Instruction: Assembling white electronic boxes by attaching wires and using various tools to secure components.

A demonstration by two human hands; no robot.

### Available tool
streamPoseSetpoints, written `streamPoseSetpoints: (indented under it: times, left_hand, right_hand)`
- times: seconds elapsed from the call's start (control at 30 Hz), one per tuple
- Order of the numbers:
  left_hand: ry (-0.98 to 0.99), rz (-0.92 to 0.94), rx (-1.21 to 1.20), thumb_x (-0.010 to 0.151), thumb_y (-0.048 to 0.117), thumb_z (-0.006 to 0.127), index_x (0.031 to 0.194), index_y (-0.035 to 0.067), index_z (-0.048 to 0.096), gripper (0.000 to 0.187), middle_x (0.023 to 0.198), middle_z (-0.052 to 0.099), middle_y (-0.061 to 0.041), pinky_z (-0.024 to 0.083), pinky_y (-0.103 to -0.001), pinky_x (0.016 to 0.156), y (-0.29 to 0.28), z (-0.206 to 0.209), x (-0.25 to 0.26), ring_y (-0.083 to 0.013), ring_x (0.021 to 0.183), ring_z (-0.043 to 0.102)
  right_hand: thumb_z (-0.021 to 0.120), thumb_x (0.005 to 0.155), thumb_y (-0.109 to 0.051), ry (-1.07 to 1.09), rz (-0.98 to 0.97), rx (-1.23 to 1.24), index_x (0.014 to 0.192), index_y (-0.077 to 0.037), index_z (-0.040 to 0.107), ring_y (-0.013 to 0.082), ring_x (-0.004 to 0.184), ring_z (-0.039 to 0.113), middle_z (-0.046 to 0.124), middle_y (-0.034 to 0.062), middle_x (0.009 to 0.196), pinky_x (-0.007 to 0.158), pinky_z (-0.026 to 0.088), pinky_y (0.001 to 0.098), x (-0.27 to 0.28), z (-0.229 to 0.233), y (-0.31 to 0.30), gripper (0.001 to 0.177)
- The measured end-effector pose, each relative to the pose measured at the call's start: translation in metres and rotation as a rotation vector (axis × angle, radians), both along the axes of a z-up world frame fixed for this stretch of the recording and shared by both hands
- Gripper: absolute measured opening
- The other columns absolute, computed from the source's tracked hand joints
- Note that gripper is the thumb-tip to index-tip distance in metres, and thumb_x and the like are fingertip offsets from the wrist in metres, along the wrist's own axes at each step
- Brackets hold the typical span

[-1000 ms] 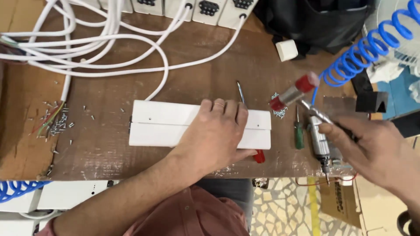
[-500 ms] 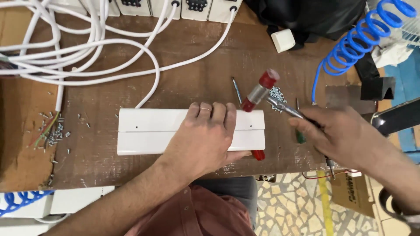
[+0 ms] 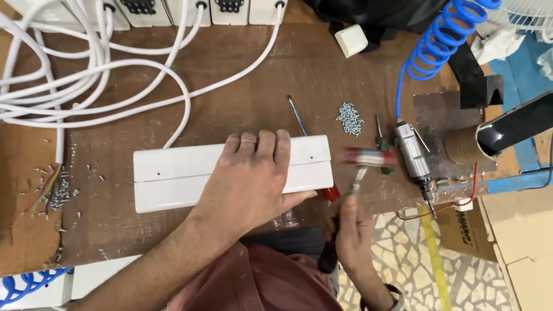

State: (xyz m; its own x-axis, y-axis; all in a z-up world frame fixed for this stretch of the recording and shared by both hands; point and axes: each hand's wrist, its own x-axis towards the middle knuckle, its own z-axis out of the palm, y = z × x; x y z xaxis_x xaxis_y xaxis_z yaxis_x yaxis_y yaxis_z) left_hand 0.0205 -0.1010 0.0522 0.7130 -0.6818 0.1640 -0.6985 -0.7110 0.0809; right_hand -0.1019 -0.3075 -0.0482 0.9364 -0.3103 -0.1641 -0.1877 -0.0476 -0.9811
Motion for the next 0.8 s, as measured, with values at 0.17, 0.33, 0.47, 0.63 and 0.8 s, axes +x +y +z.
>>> streamPoseSetpoints:
  times: [0.17, 0.33, 0.47, 0.63, 0.8]
  left_hand:
    - [-0.045, 0.031, -0.081, 0.082, 0.074, 0.062, 0.119, -0.014, 0.06, 0.096, 0.095, 0.067, -0.025, 0.056, -0.05, 0.085, 0.001, 0.001, -0.002, -0.0396, 0.09, 0.071]
    - [-0.044, 0.035, -0.077, 0.081, 0.075, 0.062, 0.12, -0.014, 0.06, 0.097, 0.094, 0.067, -0.025, 0.055, -0.051, 0.086, 0.0, -0.002, -0.002, -0.04, 0.09, 0.07]
    - [-0.032, 0.031, -0.089, 0.081, 0.074, 0.062, 0.12, -0.014, 0.059, 0.096, 0.095, 0.067, -0.025, 0.054, -0.052, 0.088, 0.002, 0.0, -0.001, -0.0404, 0.092, 0.069]
    - [-0.024, 0.031, -0.083, 0.083, 0.074, 0.062, 0.121, -0.015, 0.059, 0.097, 0.097, 0.066, -0.026, 0.054, -0.052, 0.088, 0.002, 0.0, -0.001, -0.0416, 0.093, 0.069]
    - [-0.032, 0.076, -0.099, 0.081, 0.073, 0.061, 0.124, -0.014, 0.058, 0.097, 0.099, 0.066, -0.026, 0.052, -0.054, 0.089, -0.01, -0.011, -0.003, -0.0423, 0.095, 0.068]
  right_hand:
    - [0.037, 0.11, -0.038, 0.04, 0.012, -0.016, 0.076, -0.005, 0.051, 0.0108, 0.045, 0.047, 0.05, 0.0028, 0.055, 0.04, 0.038, 0.0274, 0.011, 0.003, -0.009, 0.05]
    - [0.036, 0.111, -0.036, -0.006, 0.05, -0.007, 0.079, -0.005, 0.051, 0.01, 0.047, 0.047, 0.049, 0.0023, 0.057, 0.042, 0.04, 0.0264, 0.006, -0.008, -0.011, 0.047]
    - [0.037, 0.112, -0.034, -0.042, 0.028, 0.041, 0.083, -0.005, 0.051, 0.0092, 0.049, 0.046, 0.049, 0.0021, 0.06, 0.044, 0.039, 0.0255, 0.005, -0.007, -0.005, 0.044]
    - [0.035, 0.112, -0.03, -0.073, -0.038, -0.074, 0.09, -0.003, 0.057, 0.0087, 0.05, 0.046, 0.05, 0.0012, 0.061, 0.044, 0.038, 0.0249, 0.016, 0.01, -0.012, 0.041]
    - [0.047, 0.109, -0.026, -0.135, 0.042, -0.536, 0.102, -0.003, 0.064, 0.0122, 0.056, 0.05, 0.056, 0.004, 0.068, 0.05, 0.042, 0.0289, 0.02, 0.045, -0.041, 0.029]
